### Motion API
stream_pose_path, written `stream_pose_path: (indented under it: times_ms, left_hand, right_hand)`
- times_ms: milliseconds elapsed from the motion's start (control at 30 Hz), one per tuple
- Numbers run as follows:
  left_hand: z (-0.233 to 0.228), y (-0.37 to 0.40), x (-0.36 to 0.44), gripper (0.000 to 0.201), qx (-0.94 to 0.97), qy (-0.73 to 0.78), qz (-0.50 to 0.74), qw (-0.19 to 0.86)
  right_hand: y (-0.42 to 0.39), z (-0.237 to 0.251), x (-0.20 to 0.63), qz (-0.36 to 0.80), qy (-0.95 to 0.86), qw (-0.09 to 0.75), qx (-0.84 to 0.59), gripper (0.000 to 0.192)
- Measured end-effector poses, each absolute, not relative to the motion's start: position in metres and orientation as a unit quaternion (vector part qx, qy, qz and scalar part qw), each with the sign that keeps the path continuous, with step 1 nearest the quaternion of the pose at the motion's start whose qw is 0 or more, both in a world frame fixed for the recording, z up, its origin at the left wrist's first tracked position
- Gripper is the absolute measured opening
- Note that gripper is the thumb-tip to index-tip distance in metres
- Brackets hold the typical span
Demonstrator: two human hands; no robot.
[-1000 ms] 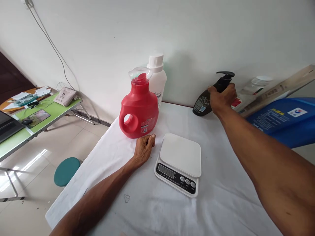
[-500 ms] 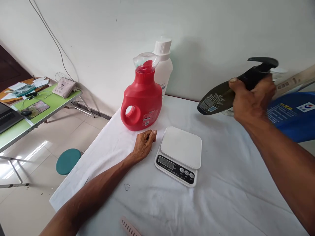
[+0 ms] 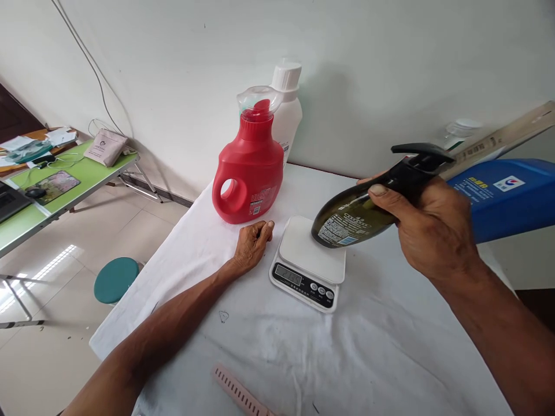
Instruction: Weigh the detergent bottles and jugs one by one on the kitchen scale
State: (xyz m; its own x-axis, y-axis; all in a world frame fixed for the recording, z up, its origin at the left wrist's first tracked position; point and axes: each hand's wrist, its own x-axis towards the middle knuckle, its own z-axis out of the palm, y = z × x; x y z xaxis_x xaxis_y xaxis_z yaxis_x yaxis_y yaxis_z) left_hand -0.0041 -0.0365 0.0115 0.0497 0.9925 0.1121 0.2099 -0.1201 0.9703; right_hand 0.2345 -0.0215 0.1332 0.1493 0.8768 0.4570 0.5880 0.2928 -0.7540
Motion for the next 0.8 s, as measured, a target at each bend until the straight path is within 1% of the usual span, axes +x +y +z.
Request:
stream_pose_path:
  times_ms: [100, 333, 600, 800]
  left_hand:
    - [0.012, -0.035, -0.004, 0.060, 0.592, 0.510, 0.463, 0.419]
    - [0.011, -0.033, -0.004, 0.056, 0.596, 0.503, 0.466, 0.419]
    - [0.011, -0.031, -0.002, 0.056, 0.601, 0.504, 0.460, 0.416]
    - [0.012, -0.032, -0.002, 0.056, 0.603, 0.504, 0.458, 0.416]
  right_hand:
    - [-0.027, 0.134, 0.228, 0.197, -0.622, 0.492, -0.577, 0.036]
    - [-0.032, 0.132, 0.223, 0.198, -0.615, 0.497, -0.580, 0.039]
    - [-0.038, 0.128, 0.221, 0.206, -0.622, 0.519, -0.548, 0.035]
    - [-0.038, 0.128, 0.221, 0.238, -0.614, 0.518, -0.546, 0.045]
